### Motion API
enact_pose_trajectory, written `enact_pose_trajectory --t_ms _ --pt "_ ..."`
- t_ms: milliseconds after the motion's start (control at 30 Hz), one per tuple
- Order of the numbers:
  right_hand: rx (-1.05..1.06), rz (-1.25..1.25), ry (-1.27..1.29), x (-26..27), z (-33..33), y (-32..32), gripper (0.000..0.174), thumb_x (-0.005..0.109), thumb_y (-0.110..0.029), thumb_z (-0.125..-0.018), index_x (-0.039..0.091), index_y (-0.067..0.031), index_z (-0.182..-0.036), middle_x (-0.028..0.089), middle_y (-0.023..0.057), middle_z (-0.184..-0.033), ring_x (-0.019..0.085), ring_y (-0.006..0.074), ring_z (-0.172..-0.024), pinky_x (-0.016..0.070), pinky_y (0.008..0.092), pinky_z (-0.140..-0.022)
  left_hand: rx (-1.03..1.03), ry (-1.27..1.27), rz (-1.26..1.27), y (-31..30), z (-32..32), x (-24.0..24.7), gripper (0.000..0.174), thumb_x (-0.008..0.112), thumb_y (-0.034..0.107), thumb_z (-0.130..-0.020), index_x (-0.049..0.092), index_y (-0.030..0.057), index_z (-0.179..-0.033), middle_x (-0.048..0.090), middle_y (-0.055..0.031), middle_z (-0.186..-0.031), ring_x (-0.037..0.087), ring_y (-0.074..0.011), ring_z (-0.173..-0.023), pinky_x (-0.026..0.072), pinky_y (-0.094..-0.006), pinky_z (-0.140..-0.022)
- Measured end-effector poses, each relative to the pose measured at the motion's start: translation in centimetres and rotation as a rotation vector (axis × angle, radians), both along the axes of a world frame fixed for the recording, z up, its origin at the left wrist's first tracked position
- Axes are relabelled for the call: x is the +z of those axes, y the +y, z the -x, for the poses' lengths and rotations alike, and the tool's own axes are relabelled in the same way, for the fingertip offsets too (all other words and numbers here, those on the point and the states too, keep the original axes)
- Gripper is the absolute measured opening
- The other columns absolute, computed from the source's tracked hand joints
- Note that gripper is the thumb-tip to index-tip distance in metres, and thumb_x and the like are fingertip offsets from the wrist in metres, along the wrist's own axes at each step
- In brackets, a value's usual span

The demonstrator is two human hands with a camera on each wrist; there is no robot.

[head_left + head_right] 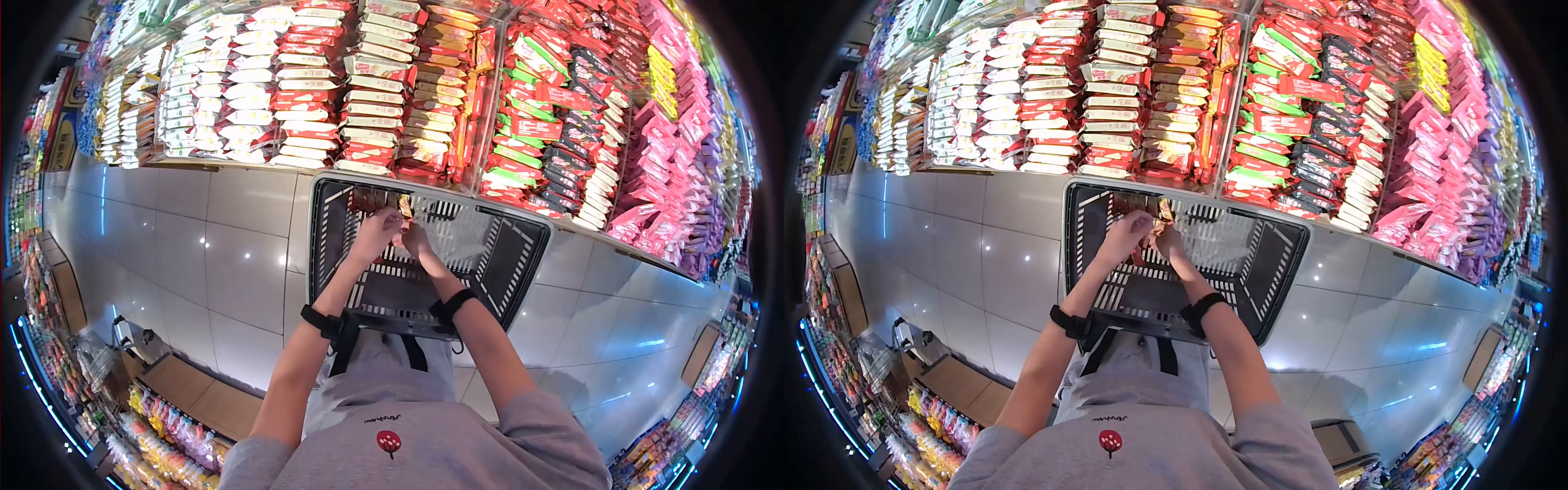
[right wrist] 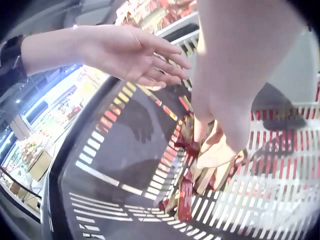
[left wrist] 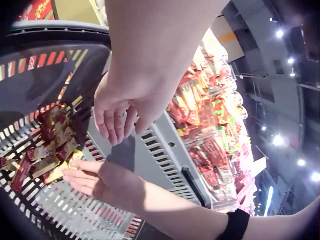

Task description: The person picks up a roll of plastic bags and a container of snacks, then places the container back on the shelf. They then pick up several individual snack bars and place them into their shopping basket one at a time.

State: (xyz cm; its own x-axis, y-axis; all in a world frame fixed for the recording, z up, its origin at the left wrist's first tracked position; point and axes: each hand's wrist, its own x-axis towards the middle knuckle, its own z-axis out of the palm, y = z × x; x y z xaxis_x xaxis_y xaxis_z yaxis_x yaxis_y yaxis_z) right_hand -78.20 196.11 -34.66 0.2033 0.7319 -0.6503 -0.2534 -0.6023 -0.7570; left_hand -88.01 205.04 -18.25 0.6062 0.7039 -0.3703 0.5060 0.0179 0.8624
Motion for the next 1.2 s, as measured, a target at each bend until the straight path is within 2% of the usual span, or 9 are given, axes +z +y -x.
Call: enact_pose_trajectory --t_ms 33,67,167,200,400,800,1067,1167,1200 --pt "-0.033 -0.042 -0.016 1.5 -0.9 0.2 0.024 0.059 -0.011 -0.079 0.058 0.0008 -0.1 0.063 0.0075 -0.071 0.061 0.0146 -0.057 0.0513 0.0267 -0.054 -0.003 -0.031 0.0 0.0 -0.6 0.6 0.021 0.057 0.013 -0.083 0.057 -0.0004 -0.098 0.063 -0.011 -0.084 0.062 -0.0161 -0.074 0.0474 -0.0271 -0.067" --pt "-0.022 -0.079 -0.174 4.7 -1.7 0.5 0.015 0.057 -0.009 -0.078 0.059 0.0003 -0.09 0.064 0.0138 -0.073 0.063 0.0181 -0.059 0.0504 0.0273 -0.054 -0.006 -0.063 0.0 0.0 -1.2 1.2 0.02 0.057 0.012 -0.083 0.057 -0.001 -0.098 0.063 -0.011 -0.083 0.062 -0.0158 -0.074 0.0476 -0.0266 -0.066" --pt "0.138 -0.168 -0.509 6.6 -3.8 0.3 0.016 0.054 -0.009 -0.081 0.058 0.0018 -0.092 0.064 0.0115 -0.075 0.063 0.0172 -0.061 0.0504 0.0269 -0.056 -0.01 -0.148 0.038 -0.1 -2.9 4.0 0.018 0.056 0.009 -0.083 0.056 -0.0022 -0.097 0.063 -0.0106 -0.081 0.062 -0.0136 -0.075 0.0485 -0.025 -0.067" --pt "-0.099 -0.145 -0.088 9.6 -4.1 0.3 0.016 0.053 -0.009 -0.083 0.057 0.0035 -0.092 0.064 0.0099 -0.074 0.063 0.0153 -0.066 0.0498 0.0253 -0.059 -0.02 -0.162 0.031 -0.1 -3.3 4.6 0.018 0.056 0.009 -0.083 0.057 -0.0021 -0.097 0.063 -0.0105 -0.081 0.062 -0.0131 -0.075 0.0486 -0.0251 -0.068" --pt "-0.211 -0.171 0.014 15.2 -4.7 -1.2 0.015 0.05 -0.008 -0.085 0.057 0.0033 -0.092 0.062 0.0068 -0.076 0.061 0.0124 -0.068 0.0484 0.0227 -0.059 -0.033 -0.203 -0.062 0.2 -4.5 8.2 0.018 0.057 0.009 -0.083 0.057 -0.0015 -0.097 0.063 -0.009 -0.081 0.061 -0.012 -0.076 0.0475 -0.0251 -0.07" --pt "-0.122 -0.341 -0.219 22.8 -5.4 0.2 0.015 0.052 -0.013 -0.088 0.057 0.0013 -0.088 0.061 0.0043 -0.07 0.058 0.0086 -0.062 0.0449 0.0212 -0.056 -0.022 -0.163 -0.063 -0.3 -2.0 7.9 0.019 0.056 0.012 -0.085 0.057 -0.002 -0.098 0.063 -0.0086 -0.081 0.061 -0.0132 -0.075 0.047 -0.0255 -0.07" --pt "-0.22 -0.419 -0.356 27.6 -8.2 4.3 0.017 0.051 -0.011 -0.088 0.058 0.0034 -0.085 0.062 0.0064 -0.068 0.056 0.0087 -0.056 0.0437 0.0213 -0.051 0.021 -0.162 -0.021 0.3 -2.8 10.0 0.016 0.055 0.011 -0.086 0.056 -0.0016 -0.096 0.063 -0.0062 -0.077 0.06 -0.0109 -0.073 0.0465 -0.0244 -0.068" --pt "-0.179 -0.356 -0.892 28.0 -9.5 6.0 0.016 0.059 -0.012 -0.08 0.058 0.0039 -0.08 0.061 0.0175 -0.068 0.06 0.0267 -0.057 0.0481 0.0321 -0.054 0.005 -0.201 -0.048 0.5 -3.2 10.7 0.016 0.055 0.012 -0.086 0.057 -0.0015 -0.095 0.063 -0.0057 -0.077 0.059 -0.0098 -0.072 0.0464 -0.0236 -0.067" --pt "-0.134 -0.343 -0.993 27.8 -9.7 6.4 0.015 0.06 -0.011 -0.079 0.058 0.004 -0.079 0.061 0.0188 -0.068 0.061 0.0285 -0.06 0.0481 0.0335 -0.055 0.014 -0.223 -0.097 0.4 -3.5 10.6 0.016 0.055 0.012 -0.086 0.057 -0.0016 -0.095 0.063 -0.0056 -0.077 0.059 -0.0094 -0.072 0.0462 -0.0231 -0.066"
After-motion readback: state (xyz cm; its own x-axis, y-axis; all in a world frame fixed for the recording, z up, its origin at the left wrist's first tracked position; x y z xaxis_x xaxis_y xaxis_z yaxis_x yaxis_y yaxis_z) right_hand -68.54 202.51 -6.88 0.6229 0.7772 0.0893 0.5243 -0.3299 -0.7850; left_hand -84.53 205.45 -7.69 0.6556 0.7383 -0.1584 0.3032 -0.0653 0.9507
